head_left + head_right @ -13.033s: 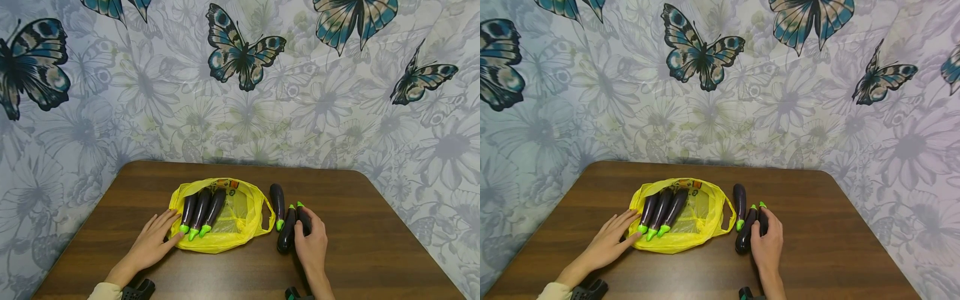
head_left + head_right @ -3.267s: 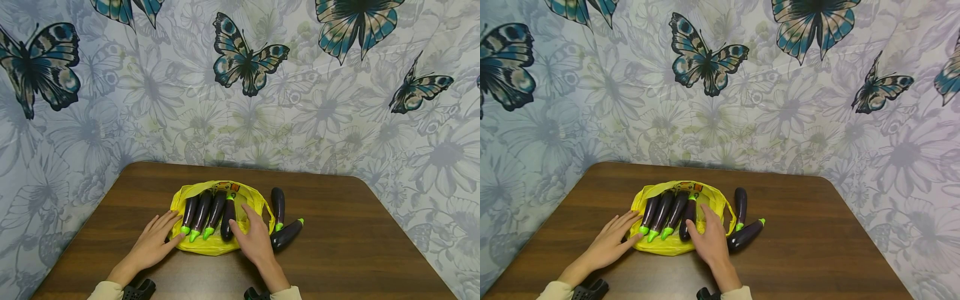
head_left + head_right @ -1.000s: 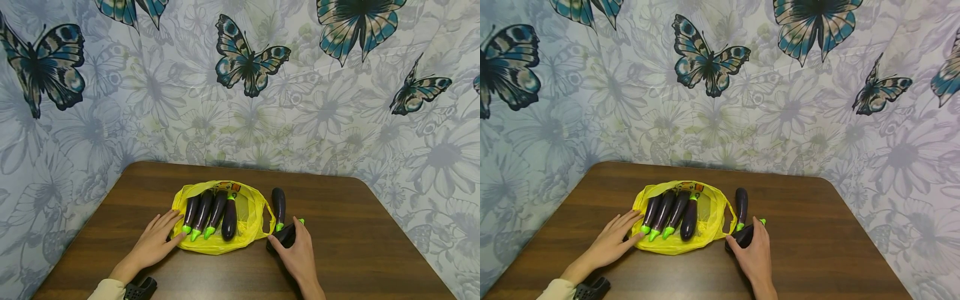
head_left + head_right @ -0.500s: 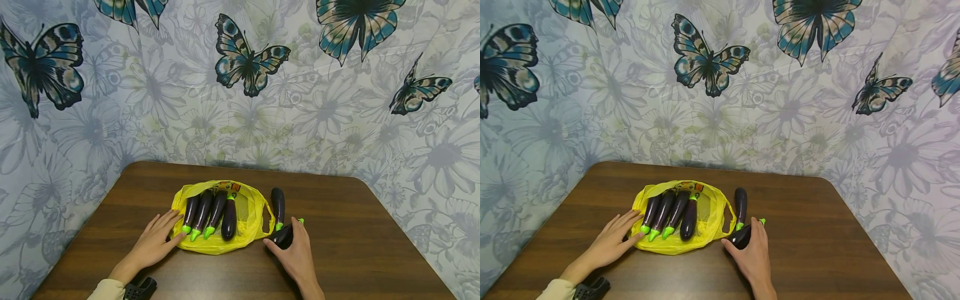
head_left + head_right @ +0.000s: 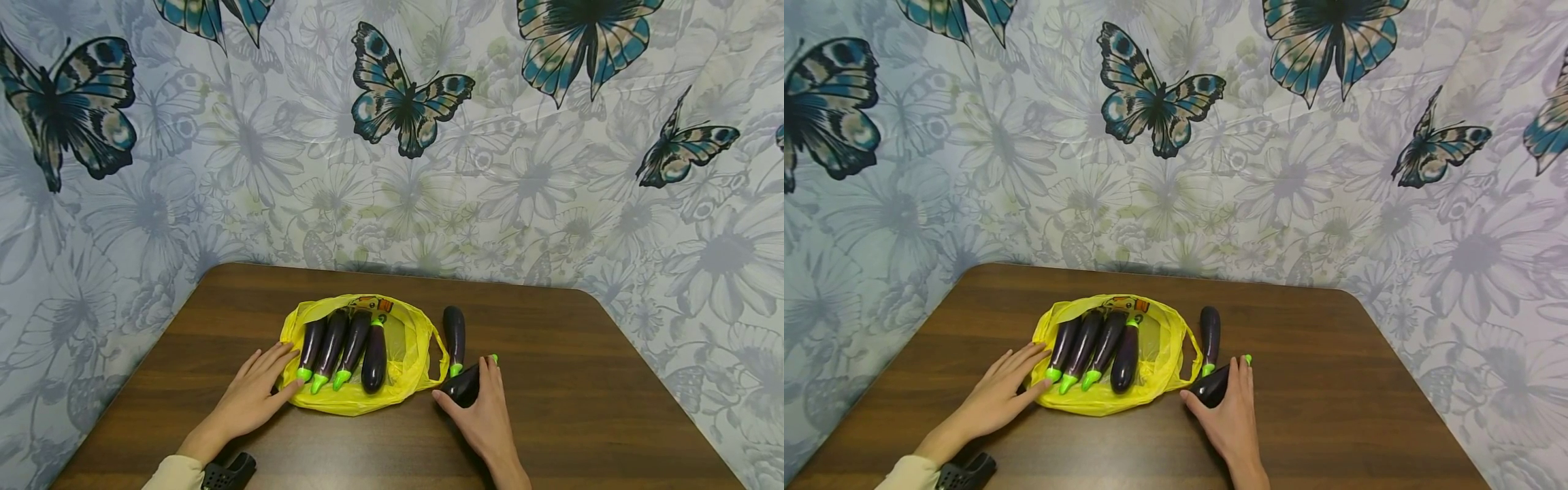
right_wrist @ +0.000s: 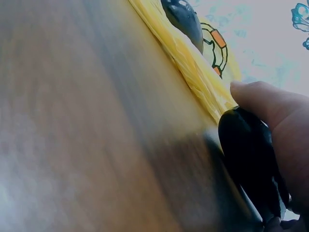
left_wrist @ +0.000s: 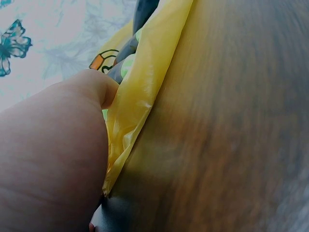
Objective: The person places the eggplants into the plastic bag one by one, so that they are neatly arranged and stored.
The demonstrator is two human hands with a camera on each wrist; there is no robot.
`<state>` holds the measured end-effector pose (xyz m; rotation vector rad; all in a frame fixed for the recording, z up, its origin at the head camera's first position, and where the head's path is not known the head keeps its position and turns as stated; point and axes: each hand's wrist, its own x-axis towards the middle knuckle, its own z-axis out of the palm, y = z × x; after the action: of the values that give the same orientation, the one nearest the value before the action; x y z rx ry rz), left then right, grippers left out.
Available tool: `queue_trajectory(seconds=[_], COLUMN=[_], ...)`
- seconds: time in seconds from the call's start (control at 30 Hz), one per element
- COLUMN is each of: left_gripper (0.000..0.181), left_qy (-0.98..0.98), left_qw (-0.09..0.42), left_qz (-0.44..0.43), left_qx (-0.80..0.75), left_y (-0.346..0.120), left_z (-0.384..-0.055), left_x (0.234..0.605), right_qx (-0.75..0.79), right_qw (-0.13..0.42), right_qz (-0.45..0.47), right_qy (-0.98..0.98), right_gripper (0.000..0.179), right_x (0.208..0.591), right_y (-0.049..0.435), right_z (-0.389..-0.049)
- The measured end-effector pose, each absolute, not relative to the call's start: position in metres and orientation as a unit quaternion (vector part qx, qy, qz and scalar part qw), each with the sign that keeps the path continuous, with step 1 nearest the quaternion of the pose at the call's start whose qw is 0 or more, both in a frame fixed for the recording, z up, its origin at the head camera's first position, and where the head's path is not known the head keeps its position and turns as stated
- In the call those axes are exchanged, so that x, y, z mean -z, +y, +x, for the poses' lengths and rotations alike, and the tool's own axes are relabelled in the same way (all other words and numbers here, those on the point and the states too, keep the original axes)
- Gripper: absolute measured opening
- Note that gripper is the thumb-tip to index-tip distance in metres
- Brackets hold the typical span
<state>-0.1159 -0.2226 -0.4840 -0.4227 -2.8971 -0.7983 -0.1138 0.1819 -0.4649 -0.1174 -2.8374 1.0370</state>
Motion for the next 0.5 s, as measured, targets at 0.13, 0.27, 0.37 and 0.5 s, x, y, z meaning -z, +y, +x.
queue_trajectory(seconds=[0.13,0.27,0.37,0.5], left_gripper=[0.068,0.067,0.068,0.068], left_qy=[-0.953,-0.953,-0.953,-0.953], left_qw=[0.054,0.056,0.055,0.054], left_qz=[-0.141,-0.141,-0.141,-0.141], left_qx=[0.262,0.261,0.263,0.264], left_y=[-0.2224,-0.2223,-0.2221,-0.2221], left_z=[-0.1158,-0.1158,-0.1158,-0.1158], left_x=[0.4840,0.4841,0.4837,0.4833], right_qx=[-0.344,-0.341,-0.340,-0.340], right_qw=[0.046,0.040,0.039,0.044], right_qz=[-0.044,-0.041,-0.038,-0.034], right_qy=[-0.937,-0.938,-0.939,-0.939], right_gripper=[0.124,0.127,0.127,0.122], right_x=[0.4662,0.4680,0.4686,0.4682], right_y=[0.1824,0.1826,0.1827,0.1824], right_z=[-0.1149,-0.1162,-0.1165,-0.1160])
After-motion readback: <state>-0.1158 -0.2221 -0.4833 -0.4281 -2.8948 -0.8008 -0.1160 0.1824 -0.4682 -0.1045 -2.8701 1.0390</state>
